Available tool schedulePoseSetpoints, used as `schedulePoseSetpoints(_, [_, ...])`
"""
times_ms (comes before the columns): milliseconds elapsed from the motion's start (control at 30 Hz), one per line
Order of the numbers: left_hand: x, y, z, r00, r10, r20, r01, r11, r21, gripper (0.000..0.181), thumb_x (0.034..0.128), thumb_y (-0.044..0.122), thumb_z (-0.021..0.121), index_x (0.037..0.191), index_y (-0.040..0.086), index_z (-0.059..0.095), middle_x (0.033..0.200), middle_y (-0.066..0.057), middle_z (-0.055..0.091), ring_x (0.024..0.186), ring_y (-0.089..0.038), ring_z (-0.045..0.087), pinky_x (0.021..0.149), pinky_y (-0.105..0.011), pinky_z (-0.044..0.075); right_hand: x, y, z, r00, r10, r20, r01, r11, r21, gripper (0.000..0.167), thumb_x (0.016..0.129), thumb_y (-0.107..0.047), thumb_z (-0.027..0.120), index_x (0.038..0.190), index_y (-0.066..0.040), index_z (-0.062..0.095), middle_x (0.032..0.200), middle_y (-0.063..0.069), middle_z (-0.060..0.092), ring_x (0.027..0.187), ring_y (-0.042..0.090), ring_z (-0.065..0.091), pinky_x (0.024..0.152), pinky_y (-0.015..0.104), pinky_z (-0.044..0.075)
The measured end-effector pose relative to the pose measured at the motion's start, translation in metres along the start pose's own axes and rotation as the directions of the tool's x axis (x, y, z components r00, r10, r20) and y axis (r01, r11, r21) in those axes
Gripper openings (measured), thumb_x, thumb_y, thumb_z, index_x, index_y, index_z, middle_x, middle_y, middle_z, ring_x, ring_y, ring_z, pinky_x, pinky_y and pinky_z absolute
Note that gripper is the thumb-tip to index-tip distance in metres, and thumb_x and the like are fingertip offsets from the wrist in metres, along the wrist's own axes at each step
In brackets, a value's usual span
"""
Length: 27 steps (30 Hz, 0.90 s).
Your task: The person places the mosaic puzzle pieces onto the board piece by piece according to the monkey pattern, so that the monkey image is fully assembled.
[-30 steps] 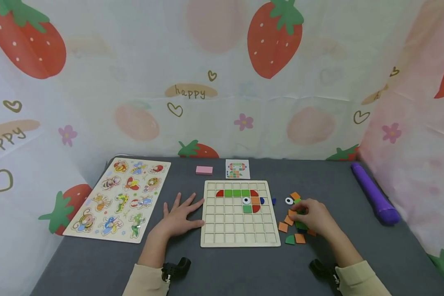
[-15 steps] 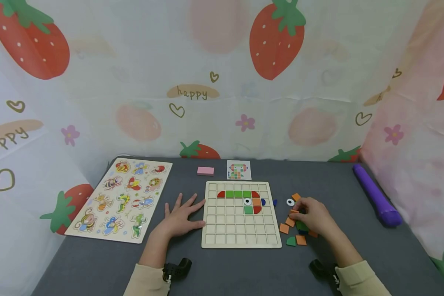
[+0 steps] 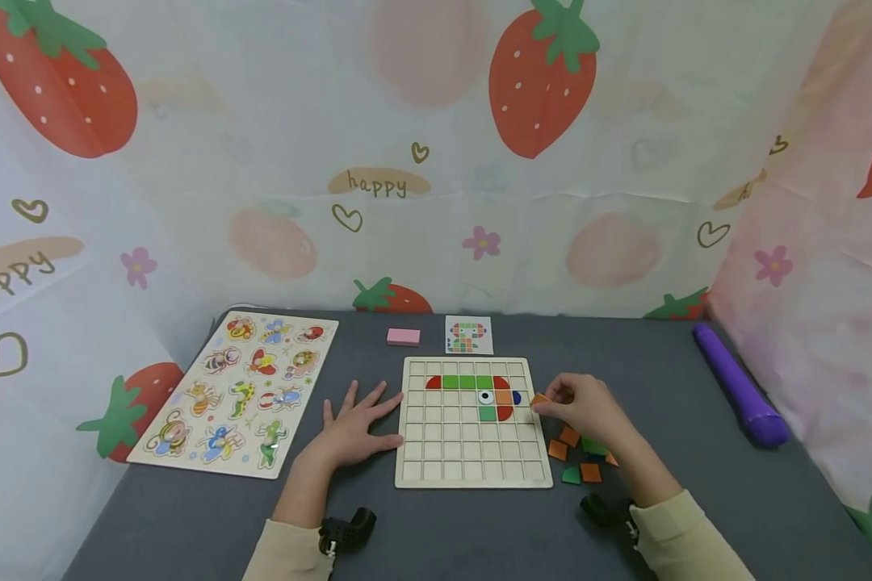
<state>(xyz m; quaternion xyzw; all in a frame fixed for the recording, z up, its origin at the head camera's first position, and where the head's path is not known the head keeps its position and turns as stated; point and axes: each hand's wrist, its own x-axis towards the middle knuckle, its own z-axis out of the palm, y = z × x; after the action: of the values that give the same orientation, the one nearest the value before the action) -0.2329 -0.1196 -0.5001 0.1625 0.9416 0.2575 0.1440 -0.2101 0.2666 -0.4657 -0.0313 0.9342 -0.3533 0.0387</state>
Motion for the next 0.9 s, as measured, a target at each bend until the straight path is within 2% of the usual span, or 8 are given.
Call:
schedulePoseSetpoints(200, [0.001, 0.0, 0.0, 1.0, 0.003, 0.0, -0.003, 1.0, 0.002, 0.075, 0.0901, 0.05, 0.071, 0.156, 0.03, 0.041, 0.168, -0.006, 0.024, 0.155, -0.045, -0.004, 0.112, -0.077, -0.008, 0.011, -0.016, 0.009, 1.0, -0.003, -0.028, 0.003, 1.0, 0.014, 0.025, 0.087, -0.035, 0.08, 0.095, -0.012, 0.072, 0.085, 0.001, 0.069, 0.076, 0.016, 0.06, 0.062, 0.032, 0.048])
schedulePoseSetpoints(300, [0.0, 0.001, -0.001, 1.0, 0.003, 0.0, -0.003, 1.0, 0.001, 0.075, 0.0902, 0.05, 0.071, 0.156, 0.029, 0.042, 0.168, -0.006, 0.024, 0.155, -0.045, -0.004, 0.112, -0.077, -0.008, 0.017, -0.024, 0.015, 0.999, -0.03, -0.031, 0.031, 0.999, 0.029, 0.024, 0.089, -0.032, 0.079, 0.099, -0.011, 0.074, 0.086, 0.001, 0.071, 0.078, 0.016, 0.063, 0.065, 0.032, 0.05])
schedulePoseSetpoints(633, [0.0, 0.001, 0.0, 1.0, -0.01, 0.009, 0.01, 1.0, 0.0, 0.075, 0.0897, 0.05, 0.072, 0.155, 0.03, 0.042, 0.168, -0.006, 0.024, 0.155, -0.045, -0.004, 0.113, -0.077, -0.009, 0.031, -0.048, 0.034, 0.997, -0.074, 0.033, 0.071, 0.994, 0.082, 0.022, 0.096, -0.028, 0.071, 0.11, -0.012, 0.078, 0.098, 0.001, 0.075, 0.086, 0.017, 0.066, 0.072, 0.032, 0.054])
schedulePoseSetpoints(900, [0.0, 0.0, 0.0, 1.0, -0.007, 0.007, 0.007, 1.0, -0.005, 0.075, 0.0899, 0.05, 0.072, 0.155, 0.031, 0.042, 0.168, -0.005, 0.024, 0.156, -0.044, -0.004, 0.113, -0.077, -0.009, 0.042, -0.064, 0.052, 0.996, -0.072, 0.055, 0.063, 0.987, 0.15, 0.014, 0.096, -0.026, 0.071, 0.104, -0.016, 0.076, 0.09, 0.004, 0.073, 0.075, 0.021, 0.064, 0.062, 0.031, 0.05])
